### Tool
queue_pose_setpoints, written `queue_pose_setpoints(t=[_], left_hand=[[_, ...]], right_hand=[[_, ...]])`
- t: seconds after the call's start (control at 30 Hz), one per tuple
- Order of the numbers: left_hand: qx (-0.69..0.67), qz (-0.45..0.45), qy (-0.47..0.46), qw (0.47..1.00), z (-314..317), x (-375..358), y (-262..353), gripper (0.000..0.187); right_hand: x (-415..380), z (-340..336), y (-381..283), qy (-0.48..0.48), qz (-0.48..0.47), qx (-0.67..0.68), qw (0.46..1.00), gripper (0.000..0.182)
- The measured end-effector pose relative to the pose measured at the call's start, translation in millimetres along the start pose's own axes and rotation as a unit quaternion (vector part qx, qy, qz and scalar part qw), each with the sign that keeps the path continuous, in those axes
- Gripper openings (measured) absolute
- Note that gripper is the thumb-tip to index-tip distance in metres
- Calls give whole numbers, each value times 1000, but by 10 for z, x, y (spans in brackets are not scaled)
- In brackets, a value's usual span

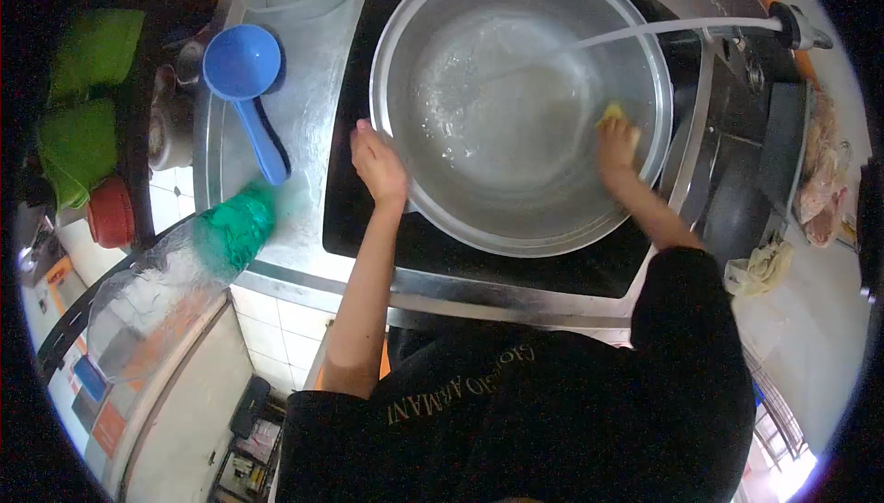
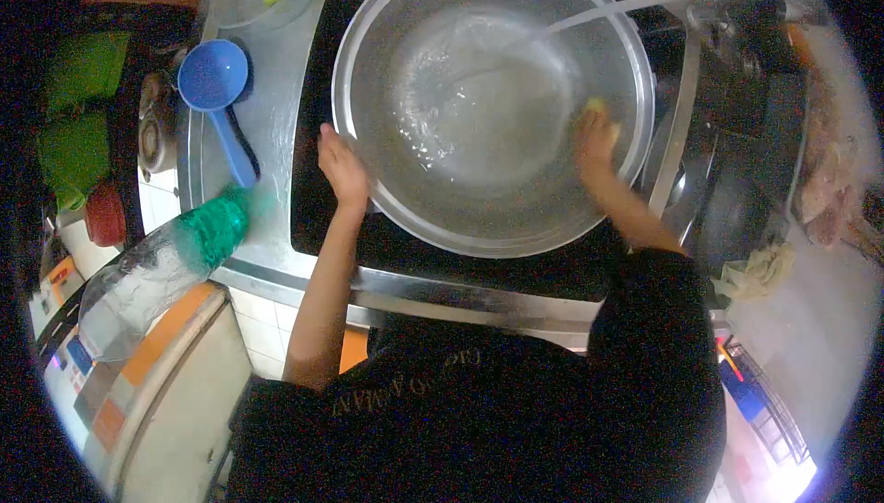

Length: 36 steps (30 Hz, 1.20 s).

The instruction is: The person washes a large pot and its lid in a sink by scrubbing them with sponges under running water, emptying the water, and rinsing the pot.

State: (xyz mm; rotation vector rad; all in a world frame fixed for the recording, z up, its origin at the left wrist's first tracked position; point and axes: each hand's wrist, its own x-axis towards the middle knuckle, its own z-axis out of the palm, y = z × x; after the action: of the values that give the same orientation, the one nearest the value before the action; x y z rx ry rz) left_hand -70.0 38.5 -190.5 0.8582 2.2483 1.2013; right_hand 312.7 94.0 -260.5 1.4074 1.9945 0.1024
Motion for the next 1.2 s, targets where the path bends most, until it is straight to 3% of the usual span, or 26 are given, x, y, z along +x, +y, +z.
queue_pose_setpoints(t=[0.03, 0.13, 0.17, 0.23, 0.27, 0.33, 0.4, 0.47, 0.5, 0.53, 0.6, 0.67, 0.73, 0.8, 0.83, 0.87, 0.9, 0.93, 1.0, 1.03, 1.1, 1.13, 1.2], left_hand=[[2, 2, 4, 1000, 21, 26, 9, 50], [-13, -26, -13, 999, 5, 15, 62, 50], [-16, -23, -11, 1000, -1, 12, 92, 50], [-6, -24, -18, 1000, -19, 12, 137, 50], [-4, -26, -16, 1000, -13, 21, 103, 50], [20, 12, -2, 1000, 20, 42, -23, 50], [16, 26, 13, 999, 37, 42, -22, 50], [8, 37, 28, 999, 44, 35, 0, 50], [3, 10, 7, 1000, 19, 40, 20, 50], [-1, -17, -13, 1000, 2, 36, 46, 51], [-2, -6, -6, 1000, 2, 34, 91, 50], [4, 4, -4, 1000, 0, 16, 43, 50], [9, -3, -5, 1000, 30, 43, -67, 49], [2, -4, -15, 1000, -4, 21, 45, 49], [-2, -12, -21, 1000, -22, 23, 88, 48], [-2, -10, -18, 1000, -11, 26, 92, 48], [0, 0, -10, 1000, 4, 20, 67, 48], [3, 9, -2, 1000, 11, 26, 25, 48], [12, 18, -3, 1000, -11, 54, 35, 47], [14, 17, -1, 1000, -7, 37, 44, 47], [13, 6, -2, 1000, -5, 39, 75, 46], [10, 5, 1, 1000, 0, 42, 71, 46], [-6, 23, 2, 1000, 5, 33, 67, 45]], right_hand=[[-59, 41, -298, -129, 50, -24, 990, 52], [-287, 151, -1276, -199, -44, 277, 939, 45], [-359, -173, -1505, -147, -190, 293, 926, 44], [-460, -782, -1694, -101, -167, 485, 852, 46], [-450, -763, -1659, -102, -169, 485, 852, 46], [-405, -596, -1421, -146, -275, 553, 773, 47], [-282, -95, -932, -218, -319, 323, 864, 46], [-121, -467, -398, -209, -127, 126, 961, 42], [-45, -675, -130, -226, -32, 24, 973, 40], [171, 23, 185, -24, -116, -120, 986, 36], [362, -904, 479, -53, -116, -56, 990, 30], [500, -1540, 600, -67, -99, 165, 979, 26], [793, -1534, 581, -77, -128, 439, 886, 31], [918, -1464, 277, -26, -101, 658, 746, 30], [861, -1630, 126, -21, -101, 659, 745, 30], [687, -1857, -55, -39, -58, 829, 555, 31], [562, -2016, -151, -59, -12, 943, 327, 33], [522, -2086, -162, -61, -17, 943, 326, 33], [483, -2179, -180, -80, -54, 993, 74, 38], [488, -2193, -158, -82, -55, 992, 74, 38], [517, -2191, -23, 41, -37, 989, 135, 37], [496, -2177, 63, 40, -40, 989, 137, 37], [418, -2183, 203, 129, -27, 951, 280, 29]])
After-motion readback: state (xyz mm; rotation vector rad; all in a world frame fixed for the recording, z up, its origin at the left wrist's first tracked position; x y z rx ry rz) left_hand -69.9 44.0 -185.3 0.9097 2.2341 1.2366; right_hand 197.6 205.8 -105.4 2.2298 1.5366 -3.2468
